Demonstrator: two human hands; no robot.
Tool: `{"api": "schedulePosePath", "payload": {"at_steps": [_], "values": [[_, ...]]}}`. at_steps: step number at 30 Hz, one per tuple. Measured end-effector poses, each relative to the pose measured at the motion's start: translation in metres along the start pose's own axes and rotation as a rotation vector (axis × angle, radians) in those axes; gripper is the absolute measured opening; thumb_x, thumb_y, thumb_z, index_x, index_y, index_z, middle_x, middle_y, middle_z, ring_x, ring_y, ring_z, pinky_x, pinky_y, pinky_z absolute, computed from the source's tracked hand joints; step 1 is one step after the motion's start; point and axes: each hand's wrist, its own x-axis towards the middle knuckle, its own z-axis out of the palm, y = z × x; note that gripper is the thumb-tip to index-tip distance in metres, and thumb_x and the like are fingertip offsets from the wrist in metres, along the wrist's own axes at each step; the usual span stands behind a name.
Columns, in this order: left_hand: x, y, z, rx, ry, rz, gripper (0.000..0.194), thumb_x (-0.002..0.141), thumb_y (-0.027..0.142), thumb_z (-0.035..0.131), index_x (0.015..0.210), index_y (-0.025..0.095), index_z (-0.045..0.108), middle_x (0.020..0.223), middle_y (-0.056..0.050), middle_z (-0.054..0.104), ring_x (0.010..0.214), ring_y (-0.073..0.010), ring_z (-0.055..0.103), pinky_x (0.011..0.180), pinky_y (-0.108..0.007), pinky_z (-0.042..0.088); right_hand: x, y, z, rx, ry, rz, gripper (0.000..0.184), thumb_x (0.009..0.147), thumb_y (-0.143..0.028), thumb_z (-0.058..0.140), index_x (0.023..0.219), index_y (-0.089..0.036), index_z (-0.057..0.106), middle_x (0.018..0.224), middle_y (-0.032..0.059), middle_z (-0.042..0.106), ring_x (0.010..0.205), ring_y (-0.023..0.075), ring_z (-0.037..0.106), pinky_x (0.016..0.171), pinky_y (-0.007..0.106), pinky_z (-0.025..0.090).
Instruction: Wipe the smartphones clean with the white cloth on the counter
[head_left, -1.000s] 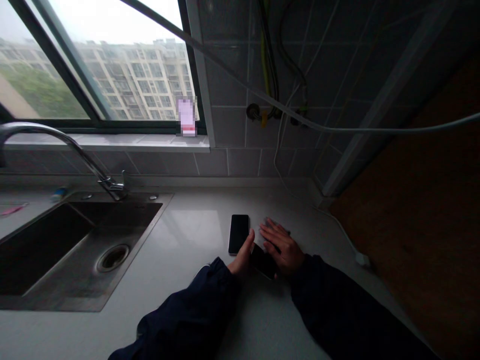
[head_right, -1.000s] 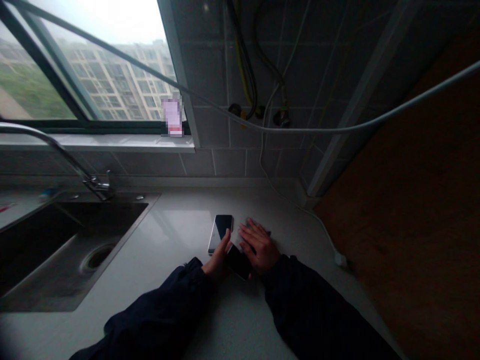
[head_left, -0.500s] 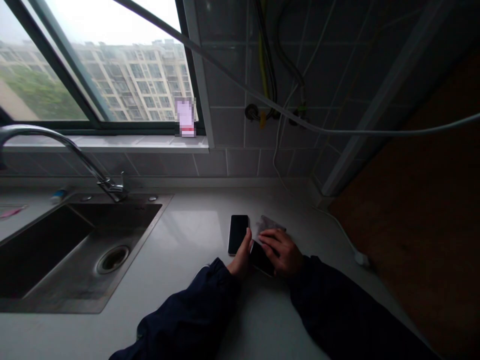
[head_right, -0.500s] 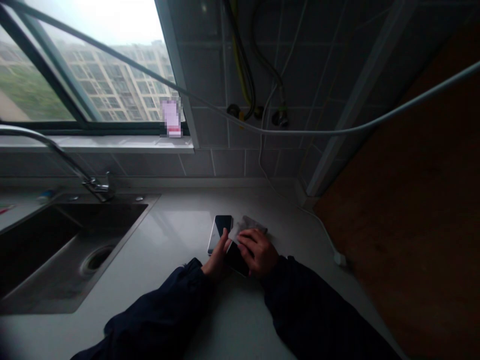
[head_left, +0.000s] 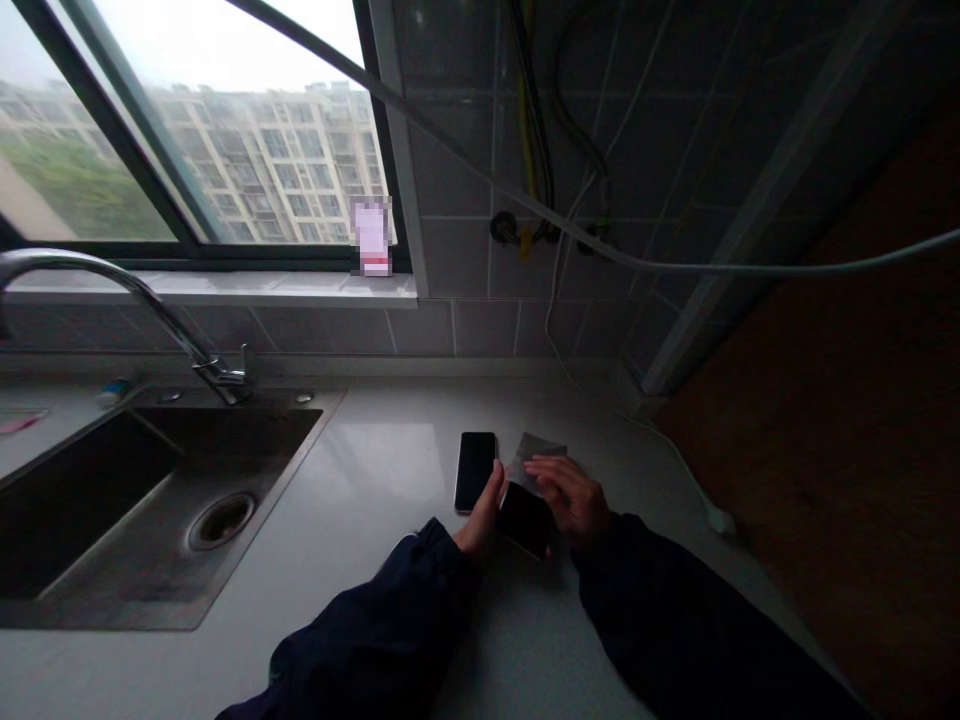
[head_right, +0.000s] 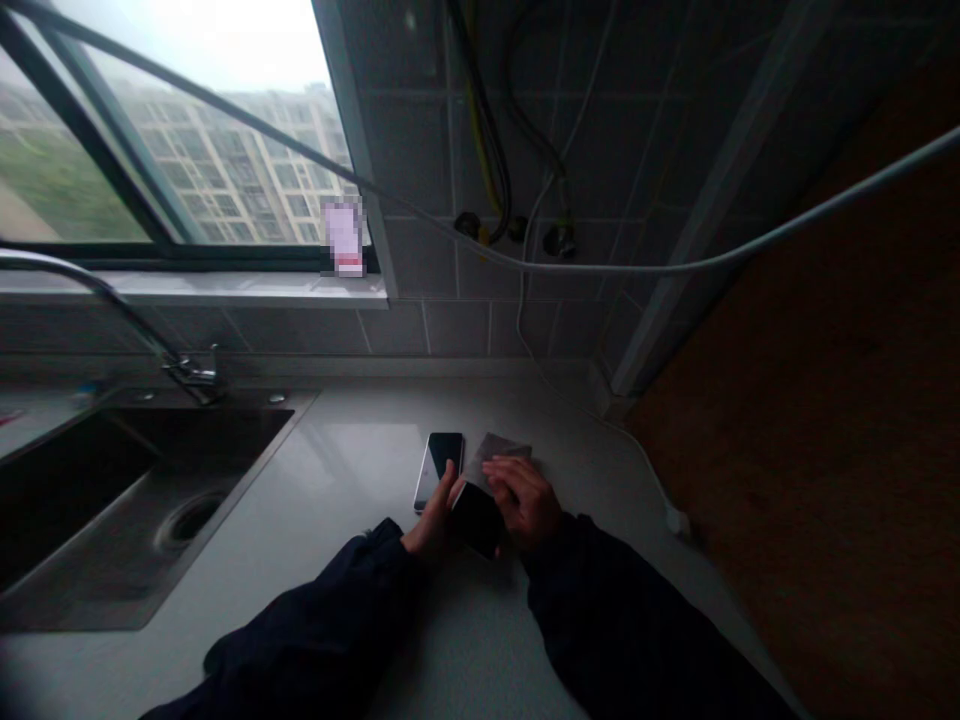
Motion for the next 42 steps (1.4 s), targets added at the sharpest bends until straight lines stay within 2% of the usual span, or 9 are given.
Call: {"api": "schedulePosePath", "payload": {"at_steps": [6,10,16,19,22,25,30,34,42], "values": [[0.000,0.000,-0.005,0.096,-0.077,-0.015,0.083,0.083,0.073,0.064,0.144,0.018,0.056,0.114,-0.013,0.073,0.107,-0.0329,0.069,0.091,-0.041,0.055,0.004,-0.009,-0.001,0.026,0.091,-0.053,0.019,0.097,-0.015,0.060,0.107,-0.024,0.074,0.097,0.0067,0.078,0.090,0.0231,0.073,0.081,0.039,0.061],[0.000,0.000,-0.005,0.065,-0.070,-0.015,0.081,0.085,0.070,0.064,0.146,0.019,0.055,0.115,-0.012,0.073,0.111,-0.0327,0.068,0.094,-0.041,0.054,0.002,0.000,0.002,-0.084,0.116,-0.006,0.020,0.095,-0.021,0.066,0.112,-0.024,0.075,0.111,0.0105,0.076,0.102,0.0277,0.072,0.088,0.046,0.061],[0.001,-0.001,-0.011,0.012,-0.039,-0.098,0.079,0.082,0.070,0.067,0.136,0.012,0.063,0.113,-0.015,0.072,0.112,-0.0334,0.067,0.092,-0.039,0.054,-0.004,0.001,0.007,-0.013,-0.075,-0.128,0.032,0.097,-0.024,0.061,0.128,-0.021,0.070,0.131,0.0130,0.071,0.132,0.0324,0.060,0.105,0.053,0.055],[0.004,-0.003,-0.016,0.006,0.005,-0.102,0.077,0.077,0.069,0.073,0.125,0.009,0.069,0.111,-0.015,0.071,0.117,-0.0334,0.065,0.093,-0.035,0.053,-0.002,-0.008,0.005,0.050,-0.099,-0.159,0.032,0.096,-0.021,0.062,0.126,-0.021,0.071,0.129,0.0126,0.073,0.130,0.0310,0.062,0.104,0.051,0.055],[0.006,-0.005,-0.020,0.068,0.044,-0.041,0.061,0.075,0.049,0.083,0.123,0.014,0.069,0.115,-0.012,0.071,0.120,-0.0309,0.063,0.097,-0.033,0.050,0.002,-0.013,0.002,0.110,-0.043,-0.148,0.027,0.094,-0.017,0.062,0.117,-0.022,0.075,0.123,0.0109,0.075,0.123,0.0283,0.066,0.100,0.046,0.057],[0.005,-0.005,-0.020,0.164,0.074,0.018,0.059,0.076,0.029,0.081,0.132,0.020,0.063,0.123,-0.009,0.070,0.119,-0.0297,0.063,0.098,-0.035,0.050,0.005,-0.009,-0.005,0.107,0.094,-0.018,0.024,0.095,-0.016,0.058,0.107,-0.026,0.077,0.114,0.0074,0.078,0.113,0.0254,0.070,0.097,0.044,0.057],[0.000,-0.003,-0.015,0.205,0.052,-0.081,0.066,0.075,0.028,0.075,0.136,0.017,0.054,0.116,-0.013,0.071,0.095,-0.0317,0.070,0.079,-0.043,0.058,0.009,0.015,-0.014,0.040,0.329,0.420,0.026,0.092,-0.036,0.064,0.111,-0.024,0.076,0.116,0.0120,0.073,0.111,0.0284,0.067,0.100,0.049,0.052],[-0.002,-0.002,-0.011,0.231,0.007,-0.101,0.065,0.073,0.022,0.072,0.135,0.016,0.053,0.120,-0.015,0.069,0.091,-0.0296,0.071,0.073,-0.040,0.059,0.009,0.028,-0.011,0.239,0.317,0.689,0.043,0.080,-0.051,0.072,0.110,-0.020,0.077,0.127,0.0155,0.067,0.123,0.0335,0.061,0.100,0.051,0.052],[-0.002,-0.002,-0.013,0.197,-0.049,-0.124,0.072,0.073,0.022,0.068,0.142,0.018,0.046,0.121,-0.016,0.069,0.091,-0.0282,0.070,0.072,-0.039,0.059,0.007,0.037,-0.008,0.478,0.237,0.834,0.046,0.070,-0.055,0.081,0.099,-0.019,0.079,0.100,0.0116,0.078,0.095,0.0287,0.074,0.090,0.045,0.057]]}}
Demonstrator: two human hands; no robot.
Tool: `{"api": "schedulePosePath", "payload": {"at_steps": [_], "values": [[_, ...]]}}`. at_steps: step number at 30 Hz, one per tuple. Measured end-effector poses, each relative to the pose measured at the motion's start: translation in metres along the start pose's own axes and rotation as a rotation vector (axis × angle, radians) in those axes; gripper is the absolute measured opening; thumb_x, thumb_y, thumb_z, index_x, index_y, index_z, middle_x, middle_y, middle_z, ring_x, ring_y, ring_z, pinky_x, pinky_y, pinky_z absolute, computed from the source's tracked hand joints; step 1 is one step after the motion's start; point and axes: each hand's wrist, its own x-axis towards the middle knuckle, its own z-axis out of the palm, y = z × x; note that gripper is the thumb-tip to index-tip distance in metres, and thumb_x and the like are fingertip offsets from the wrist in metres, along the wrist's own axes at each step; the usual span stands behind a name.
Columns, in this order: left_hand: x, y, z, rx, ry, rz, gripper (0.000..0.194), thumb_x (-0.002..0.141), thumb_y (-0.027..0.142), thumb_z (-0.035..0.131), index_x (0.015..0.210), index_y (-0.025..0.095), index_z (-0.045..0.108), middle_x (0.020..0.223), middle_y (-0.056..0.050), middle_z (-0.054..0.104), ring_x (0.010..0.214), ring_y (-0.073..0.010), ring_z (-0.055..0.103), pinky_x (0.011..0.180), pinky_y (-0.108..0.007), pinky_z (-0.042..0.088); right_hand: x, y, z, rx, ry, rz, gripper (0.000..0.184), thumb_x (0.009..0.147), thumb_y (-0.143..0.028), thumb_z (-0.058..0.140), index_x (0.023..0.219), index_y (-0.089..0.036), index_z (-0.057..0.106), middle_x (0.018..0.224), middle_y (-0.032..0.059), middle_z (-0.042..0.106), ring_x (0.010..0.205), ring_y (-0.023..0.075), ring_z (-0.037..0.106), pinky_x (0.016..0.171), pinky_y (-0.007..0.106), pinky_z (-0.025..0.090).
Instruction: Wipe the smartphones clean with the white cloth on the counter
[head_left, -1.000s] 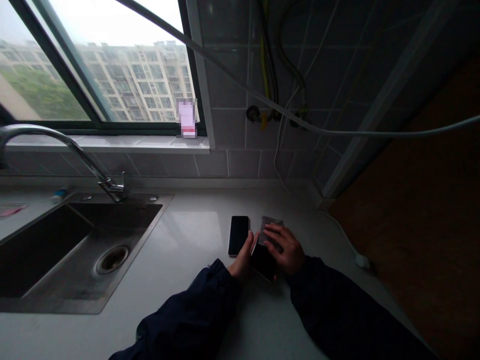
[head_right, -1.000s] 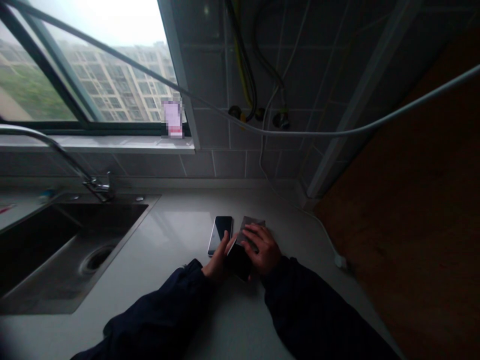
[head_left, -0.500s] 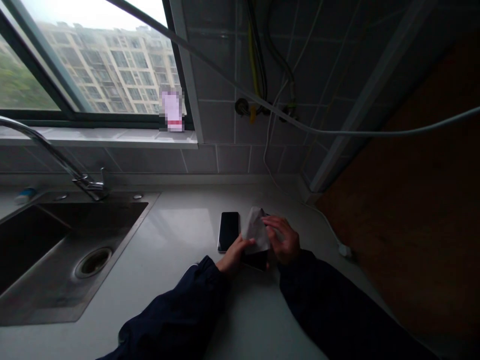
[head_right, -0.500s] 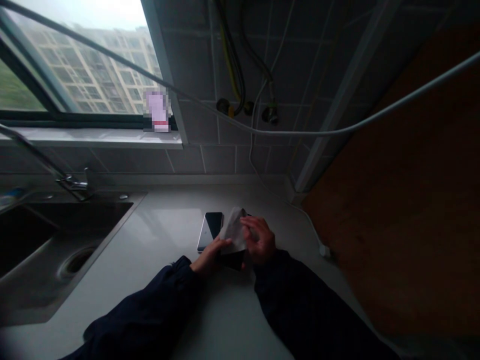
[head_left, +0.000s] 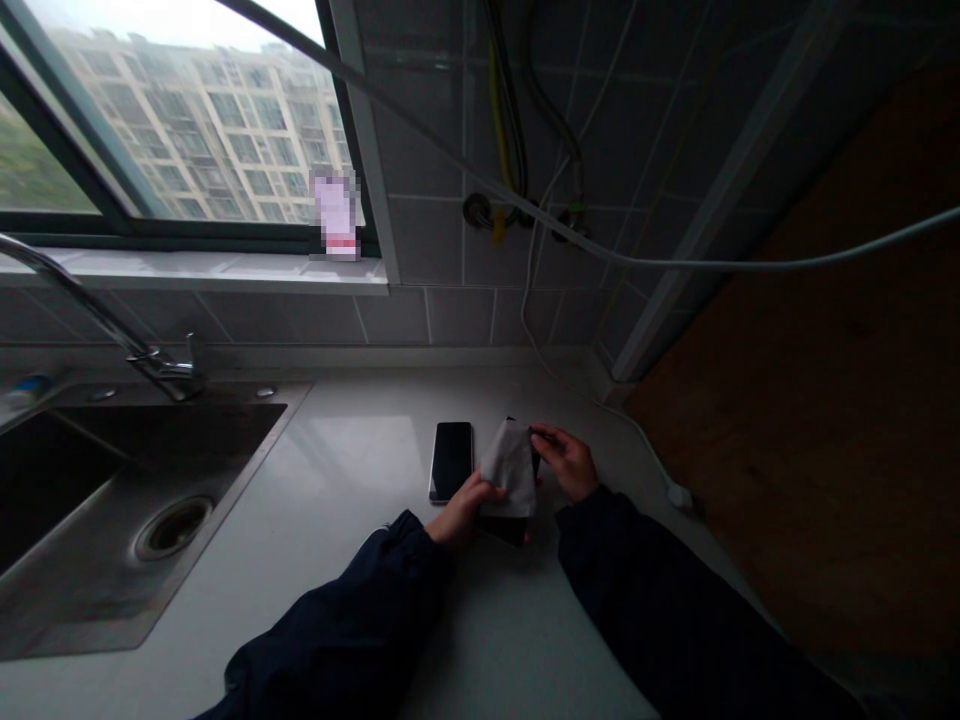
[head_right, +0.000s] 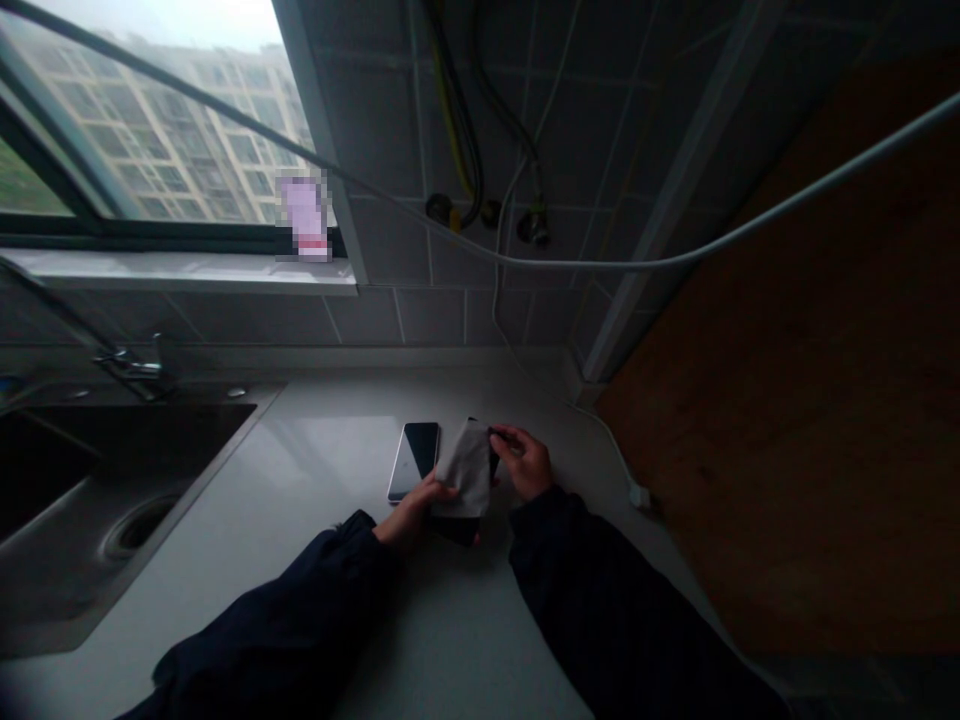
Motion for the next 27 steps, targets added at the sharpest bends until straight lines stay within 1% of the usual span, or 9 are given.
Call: {"api": "schedulePosePath", "payload": {"at_steps": [2,6,8,12,15,20,24,27], "values": [[0.0000,-0.0003,-0.0010,-0.005,0.021,0.001,0.071,0.073,0.022,0.067,0.140,0.017,0.047,0.120,-0.015,0.069,0.089,-0.0279,0.070,0.073,-0.040,0.059,0.0012,0.0015,-0.0004,0.052,-0.023,0.049,0.050,0.067,-0.055,0.083,0.101,-0.019,0.078,0.093,0.0104,0.079,0.087,0.0271,0.075,0.083,0.043,0.059],[0.0003,-0.0012,-0.0032,-0.033,0.049,0.009,0.066,0.072,0.022,0.066,0.136,0.016,0.050,0.117,-0.015,0.069,0.089,-0.0281,0.070,0.073,-0.041,0.060,0.0024,0.0040,-0.0002,0.136,-0.020,0.113,0.054,0.062,-0.056,0.087,0.101,-0.020,0.076,0.101,0.0101,0.080,0.090,0.0262,0.076,0.081,0.040,0.061],[0.0010,-0.0018,-0.0047,-0.062,0.035,0.013,0.064,0.074,0.022,0.066,0.136,0.016,0.051,0.117,-0.016,0.069,0.091,-0.0283,0.070,0.072,-0.041,0.060,0.0024,0.0046,-0.0002,0.164,-0.016,0.142,0.057,0.062,-0.058,0.087,0.103,-0.020,0.075,0.101,0.0099,0.080,0.088,0.0257,0.076,0.078,0.040,0.062],[0.0032,-0.0038,-0.0083,-0.111,-0.001,0.006,0.065,0.074,0.022,0.064,0.138,0.016,0.051,0.119,-0.016,0.070,0.093,-0.0306,0.070,0.071,-0.041,0.060,0.0017,0.0048,-0.0013,0.195,-0.008,0.178,0.059,0.062,-0.059,0.087,0.104,-0.019,0.074,0.095,0.0090,0.080,0.078,0.0243,0.076,0.068,0.039,0.063],[0.0040,-0.0045,-0.0092,-0.119,0.013,0.000,0.066,0.075,0.023,0.064,0.139,0.015,0.051,0.117,-0.016,0.070,0.092,-0.0316,0.071,0.072,-0.042,0.060,0.0017,0.0052,-0.0026,0.204,0.012,0.191,0.057,0.060,-0.055,0.089,0.102,-0.019,0.073,0.088,0.0079,0.079,0.072,0.0238,0.075,0.064,0.039,0.064],[0.0028,-0.0023,-0.0055,-0.108,0.050,0.021,0.075,0.071,0.025,0.067,0.143,0.012,0.047,0.120,-0.018,0.069,0.092,-0.0315,0.070,0.069,-0.043,0.060,0.0020,0.0042,-0.0049,0.204,0.044,0.215,0.055,0.057,-0.049,0.091,0.098,-0.019,0.070,0.074,0.0044,0.076,0.062,0.0226,0.073,0.058,0.040,0.064],[0.0009,-0.0001,-0.0026,-0.087,0.074,0.043,0.076,0.074,0.023,0.064,0.148,0.015,0.044,0.118,-0.017,0.069,0.092,-0.0310,0.069,0.068,-0.043,0.060,0.0019,0.0018,-0.0061,0.185,0.094,0.201,0.051,0.059,-0.045,0.088,0.099,-0.019,0.069,0.075,0.0027,0.073,0.062,0.0211,0.071,0.054,0.038,0.063],[0.0002,0.0005,-0.0031,-0.089,0.064,0.055,0.078,0.075,0.022,0.062,0.150,0.019,0.043,0.115,-0.014,0.069,0.091,-0.0296,0.069,0.070,-0.044,0.060,0.0023,0.0011,-0.0061,0.175,0.143,0.192,0.040,0.062,-0.043,0.083,0.091,-0.021,0.067,0.074,0.0003,0.068,0.060,0.0184,0.068,0.050,0.033,0.060]]}}
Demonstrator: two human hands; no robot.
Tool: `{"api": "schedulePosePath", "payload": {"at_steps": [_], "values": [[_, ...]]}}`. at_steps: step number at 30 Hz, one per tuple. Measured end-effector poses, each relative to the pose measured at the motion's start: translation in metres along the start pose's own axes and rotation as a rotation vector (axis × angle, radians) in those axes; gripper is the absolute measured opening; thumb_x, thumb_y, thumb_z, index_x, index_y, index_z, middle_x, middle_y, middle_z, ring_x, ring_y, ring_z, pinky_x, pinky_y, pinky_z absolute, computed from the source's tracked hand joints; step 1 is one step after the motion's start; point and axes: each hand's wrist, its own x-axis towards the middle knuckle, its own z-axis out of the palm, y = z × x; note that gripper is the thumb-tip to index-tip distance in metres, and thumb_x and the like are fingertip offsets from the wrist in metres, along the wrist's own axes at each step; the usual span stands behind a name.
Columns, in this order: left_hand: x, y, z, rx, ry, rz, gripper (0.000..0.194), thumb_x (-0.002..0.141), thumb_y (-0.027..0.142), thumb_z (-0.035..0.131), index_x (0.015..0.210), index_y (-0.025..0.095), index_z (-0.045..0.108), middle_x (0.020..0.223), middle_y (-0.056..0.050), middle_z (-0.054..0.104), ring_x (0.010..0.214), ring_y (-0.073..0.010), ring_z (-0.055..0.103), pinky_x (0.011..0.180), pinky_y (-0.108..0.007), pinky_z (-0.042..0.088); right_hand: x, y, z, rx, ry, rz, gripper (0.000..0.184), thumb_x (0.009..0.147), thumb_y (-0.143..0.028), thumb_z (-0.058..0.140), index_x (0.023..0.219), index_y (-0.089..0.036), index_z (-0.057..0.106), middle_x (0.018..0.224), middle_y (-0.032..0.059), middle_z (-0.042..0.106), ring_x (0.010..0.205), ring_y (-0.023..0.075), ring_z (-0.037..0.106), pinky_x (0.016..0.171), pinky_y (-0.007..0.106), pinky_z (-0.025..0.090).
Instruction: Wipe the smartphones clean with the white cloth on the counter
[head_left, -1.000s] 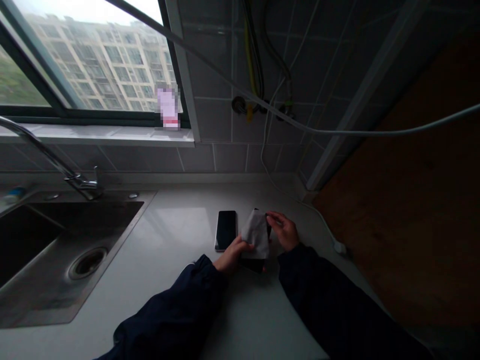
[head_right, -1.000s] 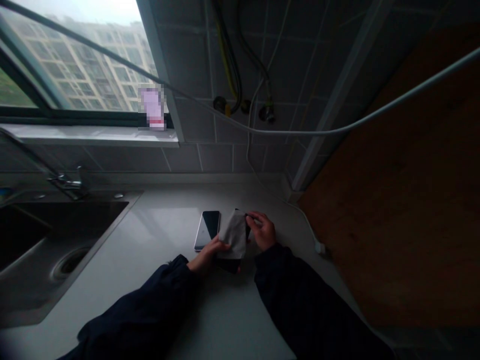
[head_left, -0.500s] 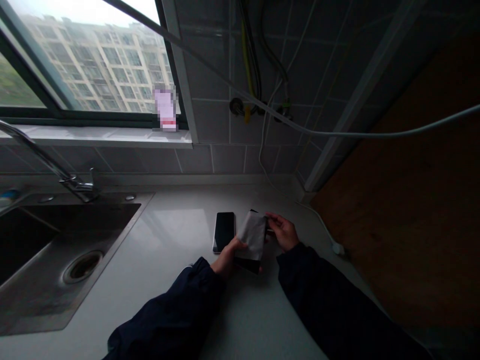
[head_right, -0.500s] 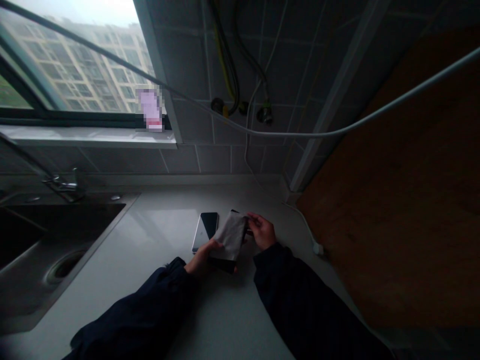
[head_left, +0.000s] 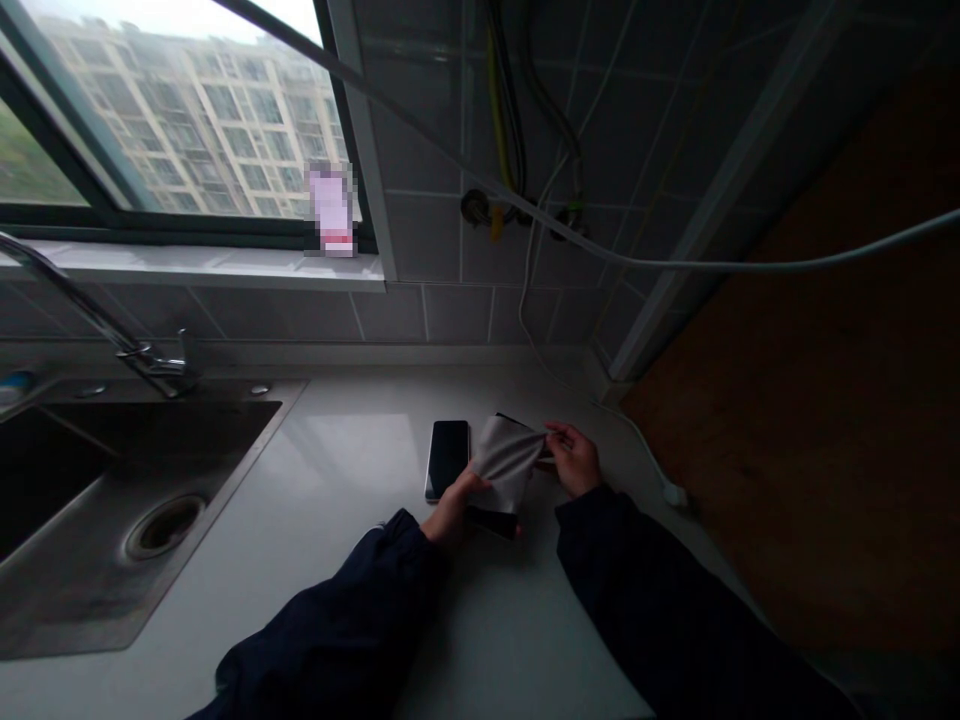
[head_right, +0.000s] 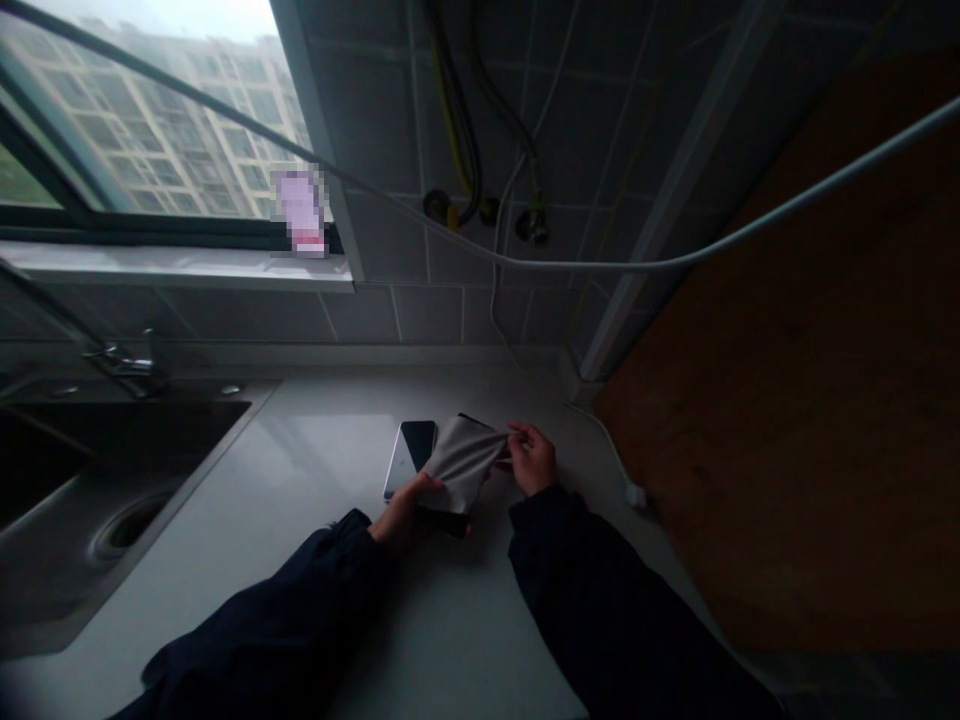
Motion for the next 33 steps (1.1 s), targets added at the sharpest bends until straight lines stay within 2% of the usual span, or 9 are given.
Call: {"api": "schedulePosePath", "payload": {"at_steps": [3,7,13,16,19,22,25,29,33], "values": [[0.001,0.000,-0.002,-0.015,-0.003,0.003,0.077,0.075,0.022,0.062,0.150,0.022,0.043,0.111,-0.012,0.069,0.088,-0.0286,0.068,0.069,-0.045,0.061,0.001,-0.001,0.001,0.022,0.030,-0.001,0.033,0.065,-0.043,0.077,0.083,-0.022,0.060,0.068,-0.0019,0.064,0.056,0.0168,0.065,0.049,0.031,0.057],[0.003,-0.001,-0.005,-0.032,0.003,-0.022,0.081,0.072,0.023,0.064,0.150,0.019,0.042,0.102,-0.011,0.069,0.082,-0.0288,0.069,0.065,-0.044,0.061,0.002,-0.006,0.000,0.031,0.058,-0.053,0.039,0.063,-0.044,0.077,0.091,-0.023,0.058,0.067,-0.0038,0.061,0.056,0.0152,0.061,0.050,0.028,0.054],[0.002,-0.001,-0.002,-0.054,-0.007,-0.018,0.076,0.073,0.024,0.065,0.147,0.015,0.047,0.105,-0.013,0.071,0.083,-0.0298,0.070,0.065,-0.043,0.060,-0.001,-0.012,0.000,-0.050,0.060,-0.120,0.051,0.064,-0.050,0.082,0.100,-0.021,0.061,0.076,-0.0033,0.063,0.039,0.0057,0.043,0.035,0.020,0.032],[0.000,0.001,0.003,-0.030,-0.012,-0.005,0.074,0.073,0.024,0.063,0.145,0.015,0.049,0.106,-0.014,0.071,0.081,-0.0307,0.070,0.062,-0.043,0.060,-0.002,-0.010,-0.001,-0.081,0.058,-0.114,0.052,0.065,-0.054,0.082,0.099,-0.021,0.061,0.078,-0.0034,0.063,0.034,0.0041,0.038,0.031,0.020,0.028],[-0.001,0.002,0.006,-0.018,0.010,0.005,0.068,0.074,0.023,0.061,0.141,0.016,0.051,0.100,-0.012,0.071,0.077,-0.0294,0.069,0.060,-0.043,0.059,0.000,-0.008,-0.003,-0.103,0.059,-0.098,0.047,0.064,-0.052,0.083,0.091,-0.019,0.062,0.079,-0.0018,0.064,0.036,0.0051,0.043,0.031,0.020,0.030],[-0.001,0.002,0.005,-0.027,0.021,0.023,0.060,0.077,0.020,0.055,0.137,0.018,0.054,0.100,-0.011,0.071,0.080,-0.0306,0.070,0.060,-0.042,0.059,0.002,-0.007,-0.003,-0.091,0.027,-0.068,0.046,0.063,-0.050,0.083,0.092,-0.020,0.064,0.082,0.0012,0.068,0.052,0.0126,0.061,0.041,0.023,0.046],[-0.001,0.002,0.004,-0.050,0.037,0.041,0.064,0.074,0.022,0.059,0.138,0.017,0.053,0.111,-0.013,0.071,0.090,-0.0345,0.070,0.060,-0.043,0.060,0.002,-0.004,0.001,-0.068,-0.039,-0.029,0.053,0.064,-0.051,0.081,0.104,-0.023,0.063,0.088,0.0029,0.072,0.070,0.0208,0.072,0.056,0.031,0.057],[-0.001,0.003,0.003,-0.055,0.032,0.044,0.076,0.069,0.025,0.067,0.143,0.018,0.049,0.122,-0.017,0.068,0.095,-0.0367,0.069,0.061,-0.044,0.062,0.000,0.004,0.003,-0.090,-0.054,-0.046,0.061,0.058,-0.042,0.086,0.111,-0.023,0.064,0.087,0.0017,0.071,0.072,0.0211,0.071,0.064,0.034,0.057],[0.001,0.003,0.000,-0.068,0.005,0.063,0.082,0.071,0.025,0.067,0.149,0.019,0.043,0.130,-0.017,0.065,0.102,-0.0371,0.069,0.064,-0.043,0.062,0.002,0.010,0.002,-0.109,-0.009,-0.116,0.063,0.054,-0.037,0.088,0.111,-0.020,0.067,0.088,0.0033,0.070,0.089,0.0236,0.070,0.077,0.036,0.055]]}}
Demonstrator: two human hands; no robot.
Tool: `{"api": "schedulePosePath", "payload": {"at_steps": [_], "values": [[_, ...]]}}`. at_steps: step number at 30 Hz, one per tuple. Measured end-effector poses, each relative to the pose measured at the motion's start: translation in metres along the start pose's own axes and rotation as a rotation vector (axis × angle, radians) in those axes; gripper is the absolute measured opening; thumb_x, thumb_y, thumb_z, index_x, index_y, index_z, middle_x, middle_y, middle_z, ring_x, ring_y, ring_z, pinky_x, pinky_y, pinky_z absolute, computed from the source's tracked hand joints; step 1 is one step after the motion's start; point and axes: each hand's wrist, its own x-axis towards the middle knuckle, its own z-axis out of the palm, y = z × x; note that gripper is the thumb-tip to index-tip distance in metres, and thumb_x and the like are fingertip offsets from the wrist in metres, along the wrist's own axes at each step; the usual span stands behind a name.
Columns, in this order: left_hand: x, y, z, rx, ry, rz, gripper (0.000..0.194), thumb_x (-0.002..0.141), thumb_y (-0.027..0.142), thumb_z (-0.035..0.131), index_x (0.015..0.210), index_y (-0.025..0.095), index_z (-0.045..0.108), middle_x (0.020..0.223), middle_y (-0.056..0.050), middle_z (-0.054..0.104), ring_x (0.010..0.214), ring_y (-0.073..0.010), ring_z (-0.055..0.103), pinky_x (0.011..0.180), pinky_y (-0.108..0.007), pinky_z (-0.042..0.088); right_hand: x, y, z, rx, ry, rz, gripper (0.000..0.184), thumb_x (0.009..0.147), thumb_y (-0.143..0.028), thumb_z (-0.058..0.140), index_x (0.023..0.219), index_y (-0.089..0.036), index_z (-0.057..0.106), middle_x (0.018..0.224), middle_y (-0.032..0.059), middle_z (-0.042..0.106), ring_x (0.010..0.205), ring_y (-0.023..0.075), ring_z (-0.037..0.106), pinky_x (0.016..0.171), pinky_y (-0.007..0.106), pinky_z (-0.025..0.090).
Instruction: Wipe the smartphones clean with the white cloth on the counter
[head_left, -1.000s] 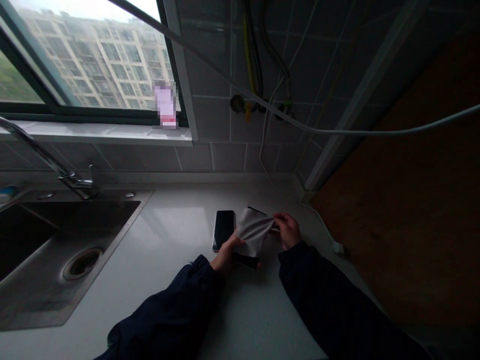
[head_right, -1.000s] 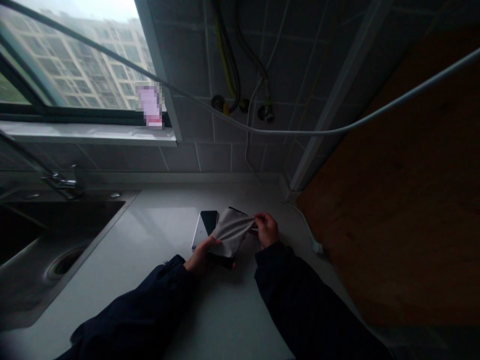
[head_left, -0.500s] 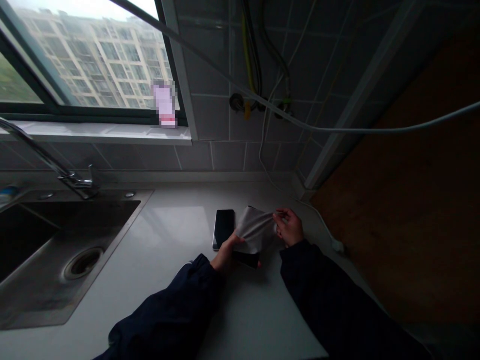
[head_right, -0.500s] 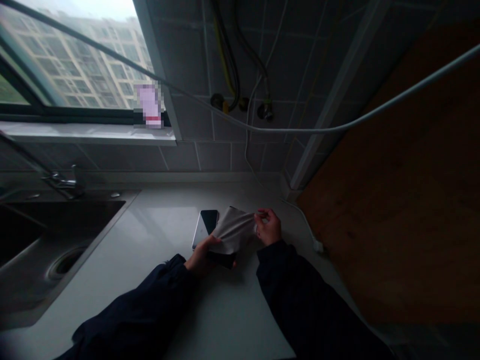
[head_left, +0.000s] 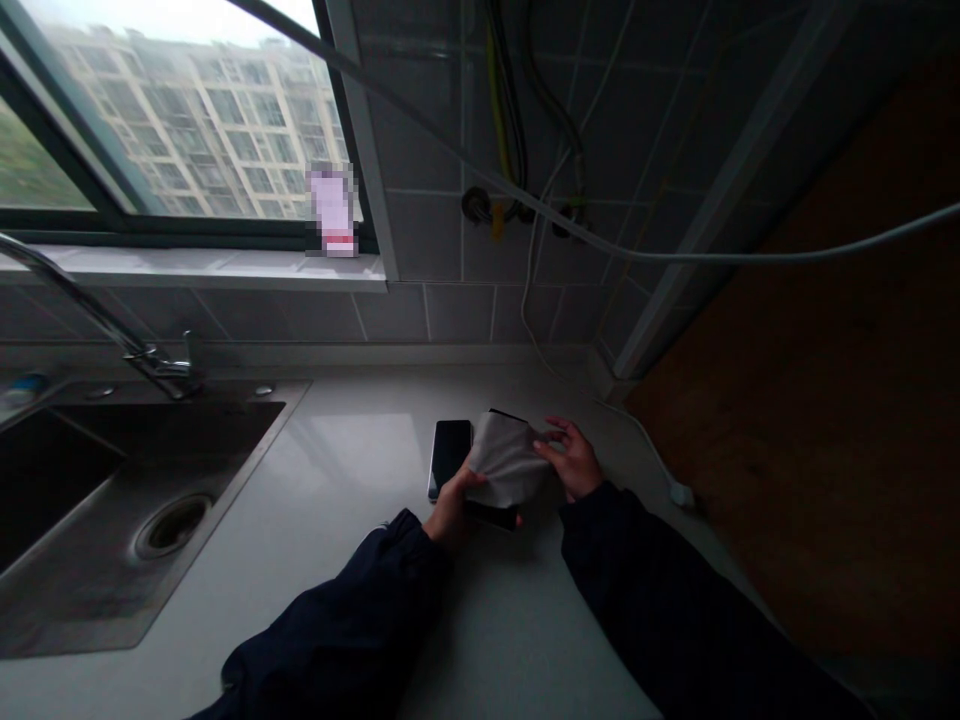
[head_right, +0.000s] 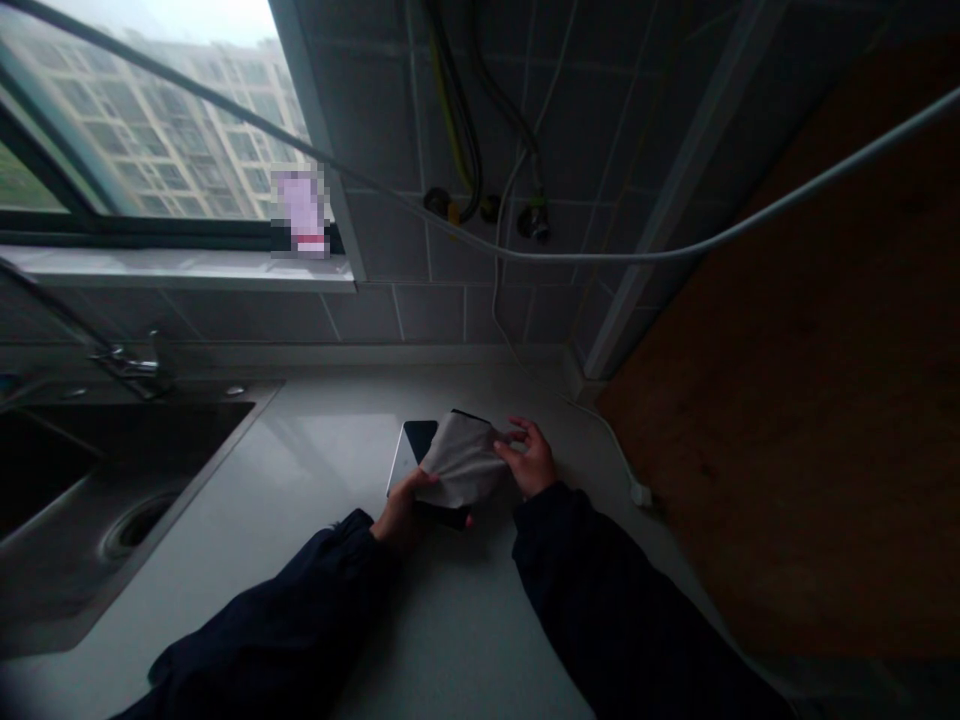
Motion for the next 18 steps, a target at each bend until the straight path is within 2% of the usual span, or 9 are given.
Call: {"api": "schedulePosePath", "payload": {"at_steps": [4,7,9,10,12,13,15,18], "values": [[0.003,-0.002,-0.004,-0.017,-0.024,0.012,0.072,0.074,0.026,0.065,0.144,0.017,0.051,0.123,-0.015,0.069,0.096,-0.0354,0.071,0.066,-0.044,0.062,0.003,0.001,0.000,-0.012,0.004,-0.040,0.059,0.066,-0.050,0.081,0.113,-0.019,0.066,0.093,0.0083,0.073,0.085,0.0249,0.071,0.074,0.039,0.057],[0.002,-0.002,-0.004,-0.042,-0.022,-0.006,0.070,0.077,0.031,0.064,0.145,0.017,0.051,0.120,-0.014,0.070,0.096,-0.0358,0.070,0.067,-0.045,0.062,-0.001,-0.006,-0.001,-0.064,0.053,-0.101,0.056,0.069,-0.050,0.080,0.115,-0.020,0.066,0.112,0.0120,0.070,0.092,0.0263,0.069,0.078,0.043,0.058],[0.001,-0.001,-0.002,-0.058,-0.008,-0.024,0.073,0.082,0.039,0.066,0.149,0.019,0.046,0.122,-0.015,0.069,0.099,-0.0351,0.070,0.069,-0.044,0.061,-0.009,-0.014,-0.001,-0.159,0.084,-0.248,0.047,0.073,-0.043,0.079,0.114,-0.023,0.068,0.126,0.0127,0.065,0.105,0.0289,0.066,0.087,0.047,0.056],[0.001,0.000,-0.001,-0.067,-0.002,-0.031,0.073,0.084,0.043,0.066,0.150,0.019,0.044,0.123,-0.015,0.069,0.100,-0.0343,0.070,0.071,-0.043,0.061,-0.014,-0.019,-0.001,-0.257,0.070,-0.395,0.038,0.079,-0.040,0.075,0.113,-0.023,0.071,0.127,0.0131,0.065,0.112,0.0303,0.064,0.092,0.049,0.055],[0.000,0.001,0.002,-0.088,-0.001,-0.020,0.072,0.089,0.049,0.063,0.150,0.017,0.045,0.122,-0.015,0.069,0.102,-0.0323,0.070,0.076,-0.041,0.060,-0.025,-0.027,0.003,-0.404,-0.052,-0.718,0.021,0.089,-0.028,0.065,0.108,-0.025,0.074,0.115,0.0101,0.072,0.116,0.0300,0.064,0.102,0.051,0.052],[0.001,0.001,0.002,-0.098,-0.003,-0.005,0.071,0.090,0.052,0.062,0.149,0.016,0.047,0.121,-0.015,0.070,0.102,-0.0317,0.070,0.079,-0.041,0.060,-0.031,-0.030,0.005,-0.435,-0.156,-0.839,0.022,0.092,-0.022,0.061,0.109,-0.026,0.074,0.111,0.0084,0.074,0.117,0.0287,0.065,0.103,0.050,0.052],[0.002,0.002,0.002,-0.110,0.004,0.025,0.070,0.091,0.054,0.061,0.146,0.012,0.051,0.117,-0.015,0.072,0.104,-0.0304,0.070,0.084,-0.038,0.058,-0.041,-0.034,0.011,-0.467,-0.336,-0.992,0.026,0.094,-0.017,0.058,0.114,-0.024,0.073,0.119,0.0092,0.074,0.124,0.0278,0.064,0.104,0.049,0.054],[0.003,0.001,-0.001,-0.122,0.043,0.010,0.065,0.093,0.051,0.060,0.142,0.010,0.056,0.110,-0.013,0.075,0.102,-0.0270,0.071,0.088,-0.033,0.054,-0.046,-0.029,0.016,-0.502,-0.536,-1.097,0.030,0.096,-0.019,0.058,0.125,-0.018,0.069,0.133,0.0144,0.070,0.136,0.0293,0.057,0.107,0.050,0.055]]}}
